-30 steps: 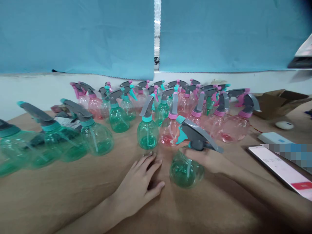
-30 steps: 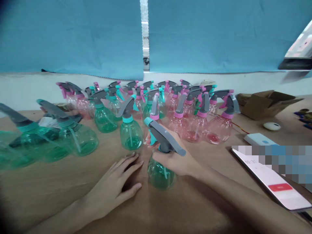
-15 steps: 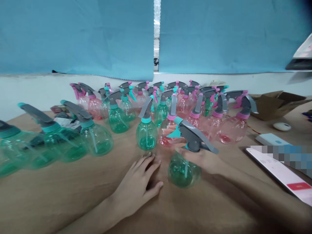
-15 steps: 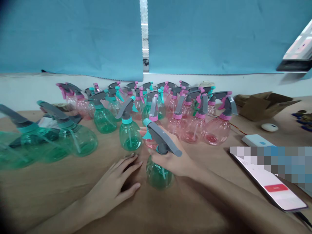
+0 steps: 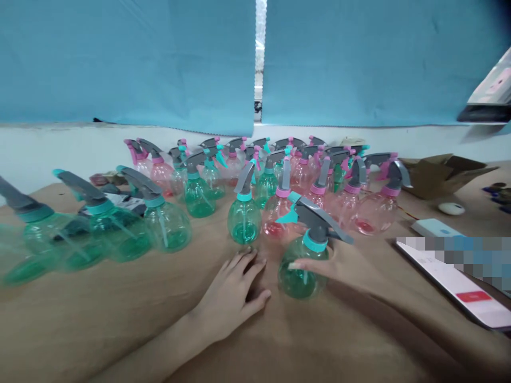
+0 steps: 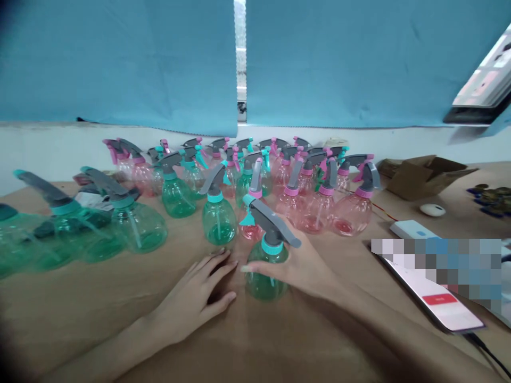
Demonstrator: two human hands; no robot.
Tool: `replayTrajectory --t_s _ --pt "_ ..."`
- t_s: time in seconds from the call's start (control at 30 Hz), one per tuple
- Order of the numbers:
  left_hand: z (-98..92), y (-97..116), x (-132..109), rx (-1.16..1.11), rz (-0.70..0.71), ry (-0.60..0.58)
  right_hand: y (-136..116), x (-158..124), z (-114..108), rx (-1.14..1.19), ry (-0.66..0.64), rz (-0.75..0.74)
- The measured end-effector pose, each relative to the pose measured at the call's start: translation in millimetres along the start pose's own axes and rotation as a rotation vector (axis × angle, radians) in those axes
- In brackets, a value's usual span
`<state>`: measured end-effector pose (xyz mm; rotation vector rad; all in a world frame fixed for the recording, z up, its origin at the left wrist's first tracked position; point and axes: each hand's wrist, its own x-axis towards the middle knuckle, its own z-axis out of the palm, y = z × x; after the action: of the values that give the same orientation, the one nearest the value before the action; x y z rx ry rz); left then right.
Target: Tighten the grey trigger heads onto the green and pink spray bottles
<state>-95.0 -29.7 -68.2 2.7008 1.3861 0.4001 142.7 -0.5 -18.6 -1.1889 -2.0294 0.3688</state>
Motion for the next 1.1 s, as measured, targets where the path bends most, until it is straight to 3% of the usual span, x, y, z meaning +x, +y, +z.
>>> replayTrajectory --t_s 0.13,0.27,0.37,0.57,0.8,0.97,1.1 --pt "-1.0 2 -2 0.009 0.016 0.012 3 -15 -11 0.025 0.006 0.033" --pt "-3.4 2 -8 0.018 0.027 0.001 -13 -21 -19 -0.156 0.029 0.125" --pt "-6.6 -3 -20 0.003 0.031 0.007 -25 -22 -15 -0.219 0.028 0.093" --pt "-19.4 -33 -58 -0.032 -0.01 0.085 -39 -14 23 -0.114 0.013 -0.057" --pt "-43.7 -71 -96 -0.058 -0.156 0.14 -82 30 81 0.006 -0.022 -0.095" --pt "-50.5 -76 -106 -0.064 -0.218 0.188 -87 63 115 0.041 0.034 -0.105" --pt "-49.2 -75 -105 -0.092 -0.195 0.21 -85 80 127 0.026 0.07 -0.112"
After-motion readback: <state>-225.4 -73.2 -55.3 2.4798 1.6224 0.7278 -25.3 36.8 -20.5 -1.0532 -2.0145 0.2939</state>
